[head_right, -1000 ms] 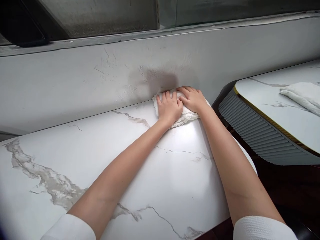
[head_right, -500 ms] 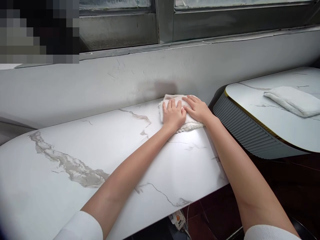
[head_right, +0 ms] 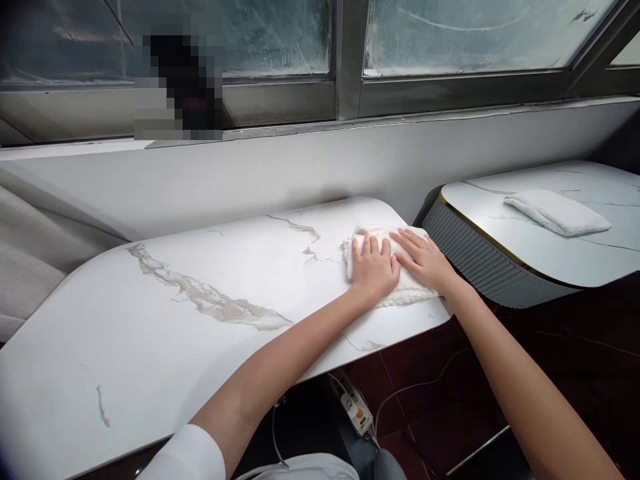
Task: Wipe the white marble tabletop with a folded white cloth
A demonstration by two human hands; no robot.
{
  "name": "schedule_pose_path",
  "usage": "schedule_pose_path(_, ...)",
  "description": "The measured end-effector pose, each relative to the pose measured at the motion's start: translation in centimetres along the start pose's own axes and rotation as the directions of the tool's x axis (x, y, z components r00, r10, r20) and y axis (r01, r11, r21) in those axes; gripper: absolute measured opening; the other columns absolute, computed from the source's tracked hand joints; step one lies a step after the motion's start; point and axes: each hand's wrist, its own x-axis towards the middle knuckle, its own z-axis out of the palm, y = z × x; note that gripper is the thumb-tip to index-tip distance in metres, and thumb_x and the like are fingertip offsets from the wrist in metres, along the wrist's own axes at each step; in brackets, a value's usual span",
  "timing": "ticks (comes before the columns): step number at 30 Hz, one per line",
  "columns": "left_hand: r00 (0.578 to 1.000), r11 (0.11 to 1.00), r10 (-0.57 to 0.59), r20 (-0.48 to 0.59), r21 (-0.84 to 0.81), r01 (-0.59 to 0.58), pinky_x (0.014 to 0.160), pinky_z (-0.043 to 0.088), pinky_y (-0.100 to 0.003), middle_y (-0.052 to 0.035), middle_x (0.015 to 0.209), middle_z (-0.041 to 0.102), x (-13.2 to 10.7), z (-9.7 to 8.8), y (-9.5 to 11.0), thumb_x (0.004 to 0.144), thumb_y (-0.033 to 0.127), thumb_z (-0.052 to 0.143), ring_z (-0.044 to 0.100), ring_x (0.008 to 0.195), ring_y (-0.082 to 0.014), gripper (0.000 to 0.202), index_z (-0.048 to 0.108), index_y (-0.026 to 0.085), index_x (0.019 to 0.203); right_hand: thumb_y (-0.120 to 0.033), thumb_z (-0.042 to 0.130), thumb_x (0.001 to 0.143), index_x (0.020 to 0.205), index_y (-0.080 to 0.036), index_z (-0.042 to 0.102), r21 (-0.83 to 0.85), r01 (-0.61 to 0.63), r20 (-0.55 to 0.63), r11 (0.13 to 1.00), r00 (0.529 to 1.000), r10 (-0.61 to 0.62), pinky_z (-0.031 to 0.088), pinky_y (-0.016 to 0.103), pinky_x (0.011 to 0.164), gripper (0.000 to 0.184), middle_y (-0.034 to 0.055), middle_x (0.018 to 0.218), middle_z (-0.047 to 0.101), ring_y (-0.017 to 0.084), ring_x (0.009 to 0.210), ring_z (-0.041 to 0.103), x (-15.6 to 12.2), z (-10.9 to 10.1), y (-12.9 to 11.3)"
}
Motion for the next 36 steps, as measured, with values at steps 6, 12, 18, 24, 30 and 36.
schedule_pose_path(6, 0.997, 0.998, 0.042, 0.058, 0.038, -0.044, 0.120, 0.025, -0.055, -0.0202, 0.144, 0.053, -3.3, -1.9, 0.0, 0.101, 0.032, 0.029, 0.043, 0.139, -0.0329, 0.053, 0.047, 0.005, 0.143, -0.053, 0.025, 0.100, 0.151, -0.033, 0.041, -0.017, -0.022, -0.005, 1.000, 1.000, 0.022, 0.028, 0.057, 0.118, 0.057, 0.0049, 0.158, 0.039, 0.025, 0.148, 0.032, -2.9, -0.1, -2.9)
schedule_pose_path(12, 0.988, 0.980, 0.066, 0.140, 0.175, -0.090, 0.118, 0.025, -0.059, -0.0237, 0.139, 0.056, -6.4, -4.2, -0.5, 0.101, 0.033, 0.032, 0.048, 0.132, -0.0363, 0.053, 0.049, 0.003, 0.141, -0.053, 0.024, 0.101, 0.152, -0.035, 0.038, 0.011, 0.027, 0.008, 1.000, 1.000, -0.027, 0.025, 0.057, 0.120, 0.056, 0.0035, 0.160, 0.036, 0.025, 0.149, 0.028, -4.7, -0.2, -6.0)
schedule_pose_path(18, 0.985, 0.993, 0.052, 0.166, 0.097, -0.069, 0.111, 0.034, -0.062, -0.0219, 0.131, 0.060, -7.6, -5.6, -2.0, 0.098, 0.034, 0.038, 0.051, 0.127, -0.0374, 0.048, 0.055, 0.008, 0.135, -0.051, 0.023, 0.101, 0.151, -0.038, 0.039, 0.013, 0.021, 0.000, 1.000, 1.000, -0.021, 0.027, 0.058, 0.119, 0.054, 0.0028, 0.158, 0.039, 0.025, 0.148, 0.030, -5.1, 0.3, -8.5)
schedule_pose_path(24, 0.994, 0.999, 0.033, 0.108, -0.005, -0.033, 0.115, 0.027, -0.066, -0.0218, 0.150, 0.046, -7.0, -4.3, -3.8, 0.098, 0.032, 0.034, 0.035, 0.144, -0.0359, 0.050, 0.049, 0.010, 0.141, -0.053, 0.022, 0.101, 0.149, -0.033, 0.043, -0.004, -0.001, -0.001, 1.000, 1.000, 0.001, 0.029, 0.057, 0.118, 0.056, 0.0046, 0.158, 0.040, 0.026, 0.148, 0.031, -3.8, 0.8, -9.1)
schedule_pose_path(30, 0.996, 1.000, -0.005, 0.092, -0.026, 0.008, 0.118, 0.022, -0.063, -0.0211, 0.155, 0.041, -5.1, -3.3, -5.8, 0.099, 0.032, 0.031, 0.031, 0.147, -0.0326, 0.051, 0.047, 0.009, 0.142, -0.053, 0.023, 0.100, 0.148, -0.030, 0.045, -0.020, 0.009, 0.006, 1.000, 1.000, -0.009, 0.031, 0.055, 0.117, 0.057, 0.0070, 0.157, 0.041, 0.026, 0.148, 0.032, -0.6, 1.4, -9.0)
schedule_pose_path(36, 0.999, 0.998, -0.013, 0.044, -0.061, 0.016, 0.118, 0.022, -0.062, -0.0192, 0.151, 0.047, -1.6, -3.0, -9.0, 0.098, 0.030, 0.032, 0.036, 0.144, -0.0303, 0.049, 0.049, 0.011, 0.140, -0.048, 0.025, 0.099, 0.147, -0.028, 0.046, -0.020, -0.049, 0.024, 0.999, 0.998, 0.050, 0.026, 0.054, 0.119, 0.055, 0.0067, 0.158, 0.040, 0.025, 0.148, 0.032, 4.0, 2.4, -9.6)
